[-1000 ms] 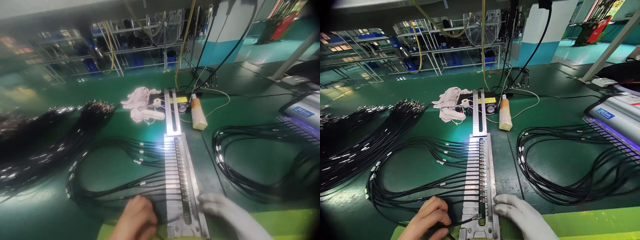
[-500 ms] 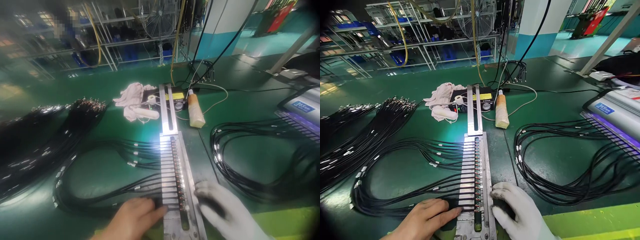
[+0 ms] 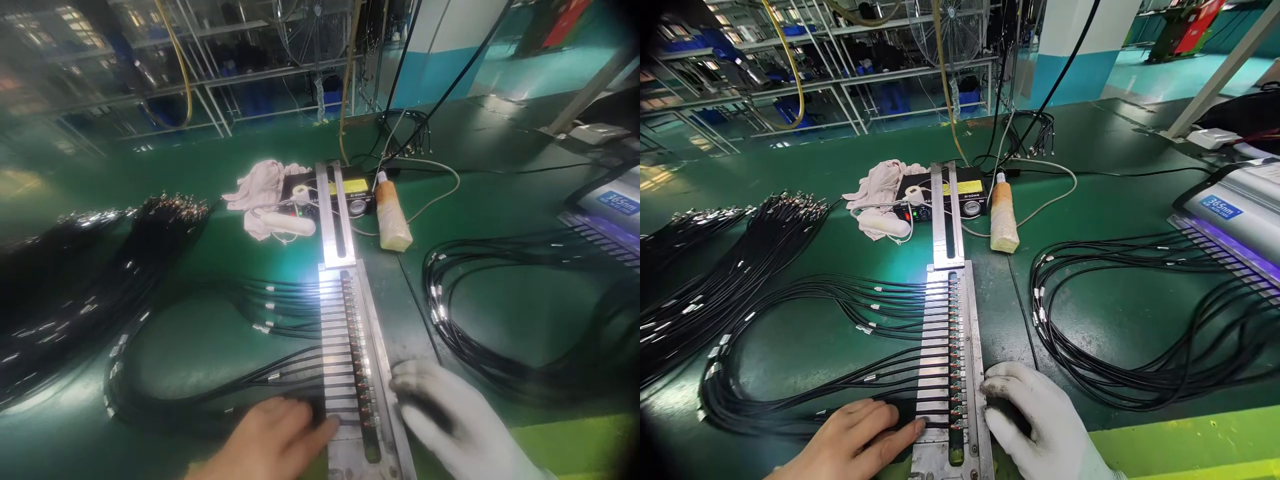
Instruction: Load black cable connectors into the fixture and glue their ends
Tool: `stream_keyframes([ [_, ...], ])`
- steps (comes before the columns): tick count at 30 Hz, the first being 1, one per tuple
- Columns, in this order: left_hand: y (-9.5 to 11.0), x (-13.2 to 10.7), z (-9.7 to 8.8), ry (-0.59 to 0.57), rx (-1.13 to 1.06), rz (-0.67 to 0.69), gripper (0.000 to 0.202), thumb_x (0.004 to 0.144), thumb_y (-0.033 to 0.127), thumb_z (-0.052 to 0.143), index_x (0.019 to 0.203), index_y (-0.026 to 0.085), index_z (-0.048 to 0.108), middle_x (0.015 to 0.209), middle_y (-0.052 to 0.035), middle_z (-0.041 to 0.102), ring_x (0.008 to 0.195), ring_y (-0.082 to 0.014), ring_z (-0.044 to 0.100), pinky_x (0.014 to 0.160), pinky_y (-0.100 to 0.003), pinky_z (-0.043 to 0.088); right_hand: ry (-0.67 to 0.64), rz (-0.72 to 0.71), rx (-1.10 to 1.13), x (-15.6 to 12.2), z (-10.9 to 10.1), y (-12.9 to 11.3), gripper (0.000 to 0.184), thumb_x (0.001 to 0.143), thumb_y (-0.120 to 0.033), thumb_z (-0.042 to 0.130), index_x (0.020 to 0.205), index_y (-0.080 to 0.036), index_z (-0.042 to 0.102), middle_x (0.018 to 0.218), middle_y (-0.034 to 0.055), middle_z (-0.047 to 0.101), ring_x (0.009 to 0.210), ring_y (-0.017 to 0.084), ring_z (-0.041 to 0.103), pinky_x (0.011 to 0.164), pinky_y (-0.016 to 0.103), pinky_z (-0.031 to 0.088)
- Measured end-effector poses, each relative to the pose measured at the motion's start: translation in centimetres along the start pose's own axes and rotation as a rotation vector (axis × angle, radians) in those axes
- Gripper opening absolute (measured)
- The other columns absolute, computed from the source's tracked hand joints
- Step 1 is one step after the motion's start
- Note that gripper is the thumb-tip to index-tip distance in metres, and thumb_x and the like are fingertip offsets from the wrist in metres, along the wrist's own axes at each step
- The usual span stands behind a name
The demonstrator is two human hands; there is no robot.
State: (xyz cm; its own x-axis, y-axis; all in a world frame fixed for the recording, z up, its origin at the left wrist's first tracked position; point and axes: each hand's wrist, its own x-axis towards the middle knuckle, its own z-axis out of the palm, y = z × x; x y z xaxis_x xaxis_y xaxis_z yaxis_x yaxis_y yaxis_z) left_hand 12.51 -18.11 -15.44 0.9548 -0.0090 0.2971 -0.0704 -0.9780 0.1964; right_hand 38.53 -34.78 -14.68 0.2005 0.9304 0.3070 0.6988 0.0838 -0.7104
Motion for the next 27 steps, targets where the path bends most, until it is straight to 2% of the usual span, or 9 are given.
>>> stream_keyframes([
  [4,0.7,-0.7,0.9,0.065,-0.084,-0.101,0.043,0.106,0.03,0.023,0.127,0.019,0.059,0.084,-0.0063,0.061,0.072,-0.0157,0.058,0.063,-0.026,0.049,0.005,0.004,-0.011,0.0,0.1,0.1,0.013,0.094,-0.024,0.057,0.102,-0.024,0.068,0.1,0.0045,0.072,0.09,0.019,0.072,0.075,0.024,0.061],
  [6,1.2,-1.2,1.1,0.075,-0.013,-0.188,0.036,0.105,0.027,0.031,0.126,0.023,0.061,0.084,-0.0051,0.059,0.072,-0.0151,0.056,0.065,-0.026,0.046,-0.004,0.02,-0.012,-0.1,0.1,0.2,0.014,0.094,-0.023,0.057,0.104,-0.025,0.067,0.103,0.0044,0.071,0.092,0.019,0.071,0.076,0.024,0.06],
  [8,1.7,-1.5,1.0,0.033,0.076,-0.24,0.035,0.104,0.025,0.036,0.129,0.026,0.06,0.079,-0.0028,0.056,0.07,-0.0151,0.053,0.066,-0.027,0.043,-0.016,0.03,-0.002,-0.2,0.2,0.2,0.015,0.094,-0.023,0.056,0.104,-0.025,0.067,0.103,0.0036,0.071,0.092,0.019,0.071,0.077,0.024,0.06],
  [12,2.1,-2.2,1.0,0.019,0.113,-0.18,0.039,0.105,0.021,0.031,0.133,0.02,0.057,0.077,-0.0013,0.055,0.071,-0.015,0.052,0.07,-0.031,0.037,-0.031,0.04,0.015,-0.2,0.2,0.4,0.014,0.096,-0.024,0.055,0.101,-0.025,0.068,0.099,0.0032,0.07,0.088,0.018,0.07,0.077,0.024,0.06],
  [15,2.3,-3.0,1.5,0.146,0.08,-0.184,0.034,0.105,0.024,0.032,0.108,0.019,0.066,0.085,-0.0022,0.062,0.078,-0.0164,0.053,0.079,-0.035,0.036,-0.051,0.039,0.007,-0.2,0.2,0.6,0.015,0.096,-0.024,0.054,0.102,-0.024,0.068,0.099,0.005,0.07,0.089,0.019,0.07,0.078,0.025,0.06],
  [17,2.6,-3.5,2.0,0.217,0.064,-0.232,0.038,0.105,0.027,0.031,0.084,0.019,0.062,0.083,-0.0024,0.063,0.076,-0.0171,0.052,0.076,-0.034,0.035,-0.069,0.028,-0.007,-0.2,0.1,0.7,0.015,0.096,-0.023,0.054,0.103,-0.024,0.068,0.1,0.0057,0.07,0.09,0.02,0.07,0.079,0.026,0.06],
  [19,2.9,-3.7,2.3,0.244,0.03,-0.254,0.04,0.105,0.025,0.029,0.074,0.019,0.054,0.076,-0.0015,0.061,0.07,-0.0163,0.051,0.071,-0.033,0.035,-0.085,0.017,-0.016,-0.2,0.0,0.8,0.015,0.096,-0.023,0.054,0.103,-0.024,0.067,0.1,0.0057,0.07,0.091,0.02,0.07,0.078,0.026,0.061],
  [23,3.4,-1.7,2.0,0.33,-0.016,-0.166,0.036,0.106,0.024,0.03,0.08,0.02,0.055,0.067,0.0001,0.061,0.063,-0.0142,0.055,0.071,-0.03,0.045,-0.072,0.01,-0.031,-0.2,0.1,0.7,0.015,0.096,-0.023,0.054,0.103,-0.025,0.066,0.101,0.005,0.07,0.092,0.02,0.071,0.078,0.025,0.06],
  [27,3.7,1.4,1.3,0.187,-0.045,-0.204,0.029,0.105,0.024,0.034,0.09,0.017,0.058,0.076,-0.0035,0.066,0.066,-0.0133,0.062,0.062,-0.022,0.052,-0.019,0.018,-0.032,-0.3,0.4,0.7,0.015,0.096,-0.024,0.054,0.104,-0.026,0.066,0.102,0.0039,0.07,0.091,0.02,0.071,0.076,0.024,0.06],
])
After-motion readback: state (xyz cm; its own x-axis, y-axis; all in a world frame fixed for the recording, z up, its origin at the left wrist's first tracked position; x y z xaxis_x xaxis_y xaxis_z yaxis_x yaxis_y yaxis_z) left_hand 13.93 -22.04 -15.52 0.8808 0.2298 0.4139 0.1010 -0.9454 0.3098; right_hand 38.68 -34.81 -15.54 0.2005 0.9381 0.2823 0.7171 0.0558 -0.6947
